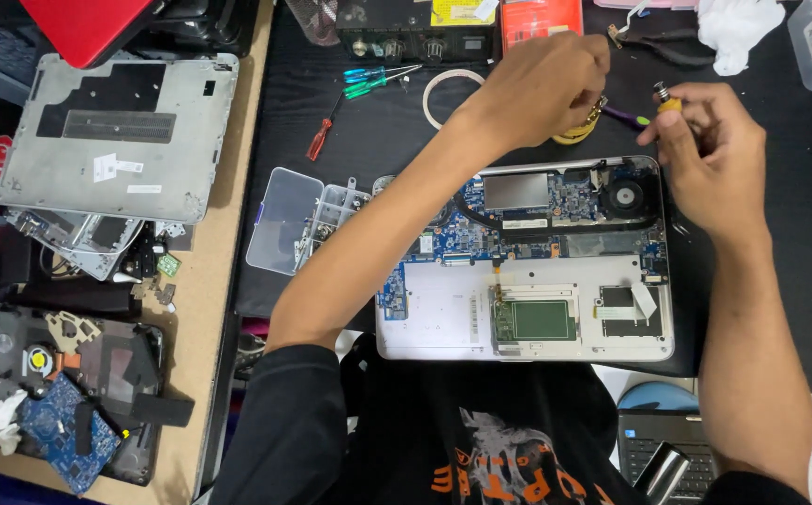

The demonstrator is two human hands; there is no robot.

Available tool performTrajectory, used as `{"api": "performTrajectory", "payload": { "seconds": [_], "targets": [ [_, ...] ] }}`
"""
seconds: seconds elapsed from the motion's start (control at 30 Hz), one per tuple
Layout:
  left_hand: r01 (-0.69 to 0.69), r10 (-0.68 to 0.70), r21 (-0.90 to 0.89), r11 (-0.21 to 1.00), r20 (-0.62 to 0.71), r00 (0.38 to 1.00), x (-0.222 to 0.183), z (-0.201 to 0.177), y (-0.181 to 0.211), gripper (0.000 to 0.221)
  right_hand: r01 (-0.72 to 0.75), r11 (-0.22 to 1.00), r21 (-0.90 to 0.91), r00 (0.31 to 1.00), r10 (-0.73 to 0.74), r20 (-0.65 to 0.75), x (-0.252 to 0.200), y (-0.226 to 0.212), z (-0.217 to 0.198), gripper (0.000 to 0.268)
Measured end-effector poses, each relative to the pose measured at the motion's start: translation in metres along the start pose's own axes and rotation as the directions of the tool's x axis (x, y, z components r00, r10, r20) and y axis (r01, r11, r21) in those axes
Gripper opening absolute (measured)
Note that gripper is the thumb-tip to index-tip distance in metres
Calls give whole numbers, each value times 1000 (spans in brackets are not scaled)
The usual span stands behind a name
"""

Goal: Assembling internal laptop components by connecting ribbon cables and using a screwdriver.

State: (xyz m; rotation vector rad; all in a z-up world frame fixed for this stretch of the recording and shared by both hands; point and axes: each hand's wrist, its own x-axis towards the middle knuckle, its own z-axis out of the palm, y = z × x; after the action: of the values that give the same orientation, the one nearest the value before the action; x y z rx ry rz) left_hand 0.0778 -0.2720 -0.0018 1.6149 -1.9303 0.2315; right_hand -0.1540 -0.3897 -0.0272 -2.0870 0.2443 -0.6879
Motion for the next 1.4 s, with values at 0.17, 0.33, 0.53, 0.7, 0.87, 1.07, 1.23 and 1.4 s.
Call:
{"api": "performTrajectory", "payload": {
  "seconds": [0.17,0.33,0.53,0.7,0.87,1.07,1.23,1.4],
  "targets": [
    [-71,73,111,991,-11,997,-2,3,4,19,44,970,-238,997,-58,-53,0,0,-2,26],
    [-29,27,96,995,16,1000,-5,6,1,24,143,902,-408,988,-154,5,0,6,-2,18],
    [144,-142,-1,990,178,974,-10,-15,10,28,174,873,-455,984,-166,59,1,3,0,18],
    [241,-216,-111,964,199,956,-14,-25,14,10,195,763,-616,981,-163,109,-4,11,0,19],
    [147,-137,-103,984,98,986,-15,-17,9,8,276,737,-617,961,-203,187,-2,9,9,23],
    [41,-41,-100,994,1,999,-13,-16,7,17,324,776,-541,944,-231,235,-1,15,19,22],
    [32,-34,-166,986,-7,999,-12,-17,6,15,324,740,-590,945,-220,243,-1,21,22,22],
    [-67,64,-198,978,-22,998,-11,-17,2,14,320,729,-605,947,-226,228,1,18,26,29]
  ]
}}
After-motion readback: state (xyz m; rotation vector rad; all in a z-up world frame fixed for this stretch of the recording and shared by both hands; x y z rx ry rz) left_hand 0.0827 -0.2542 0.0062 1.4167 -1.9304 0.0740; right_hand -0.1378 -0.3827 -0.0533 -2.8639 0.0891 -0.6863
